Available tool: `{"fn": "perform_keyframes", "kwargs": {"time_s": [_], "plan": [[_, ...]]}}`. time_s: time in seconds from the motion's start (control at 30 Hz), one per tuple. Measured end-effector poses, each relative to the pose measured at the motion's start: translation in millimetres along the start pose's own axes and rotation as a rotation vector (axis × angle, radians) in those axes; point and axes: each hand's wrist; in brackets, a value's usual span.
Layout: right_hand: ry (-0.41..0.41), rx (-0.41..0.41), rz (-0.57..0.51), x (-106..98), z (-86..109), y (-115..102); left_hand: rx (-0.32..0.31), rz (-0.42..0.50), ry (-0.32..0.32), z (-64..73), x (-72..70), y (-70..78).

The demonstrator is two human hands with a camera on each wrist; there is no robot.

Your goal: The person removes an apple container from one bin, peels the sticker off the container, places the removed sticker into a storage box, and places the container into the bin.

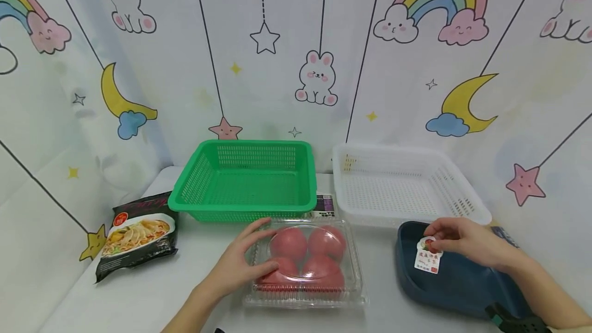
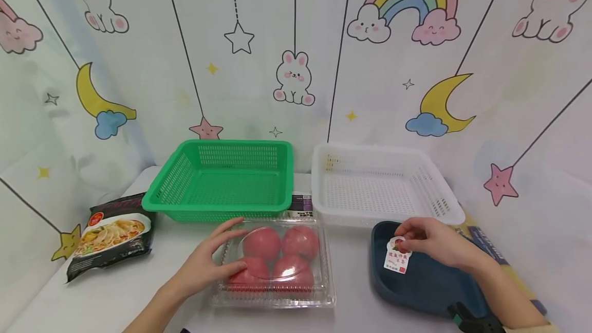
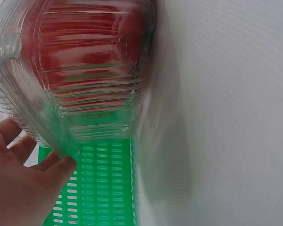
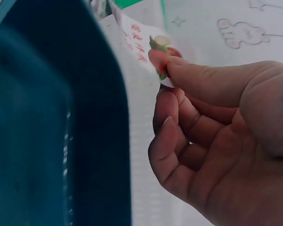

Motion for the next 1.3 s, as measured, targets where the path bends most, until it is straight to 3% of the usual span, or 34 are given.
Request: {"fn": "perform_keyframes", "kwargs": {"time_s": [0.17, 0.33, 0.77, 1.07, 1.3], "plan": [[-0.056, -0.016, 0.105, 6.7, -8.3, 20.5, -0.003, 0.024, -0.004, 0.6, -1.4, -1.3], [-0.090, 0.022, 0.190, 17.2, -16.4, 29.3, 0.000, 0.032, -0.011, -0.1, -0.9, -2.4], [0.016, 0.053, 0.330, 12.8, -11.0, 30.3, -0.009, 0.029, -0.014, 0.0, -0.9, -0.5], [0.138, 0.006, 0.343, 11.5, -6.5, 2.4, 0.000, 0.028, -0.005, 0.0, -1.3, 0.3], [0.268, -0.050, 0.323, 27.0, -12.1, -27.8, -0.014, 0.044, -0.011, 0.0, -0.8, -0.2]]}}
Point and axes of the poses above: each hand's wrist, its own z-axis away from the middle knuckle, its own x-axis out of the palm, y = z × x, and after that the axes turned 6 degrees about -z, right-handed
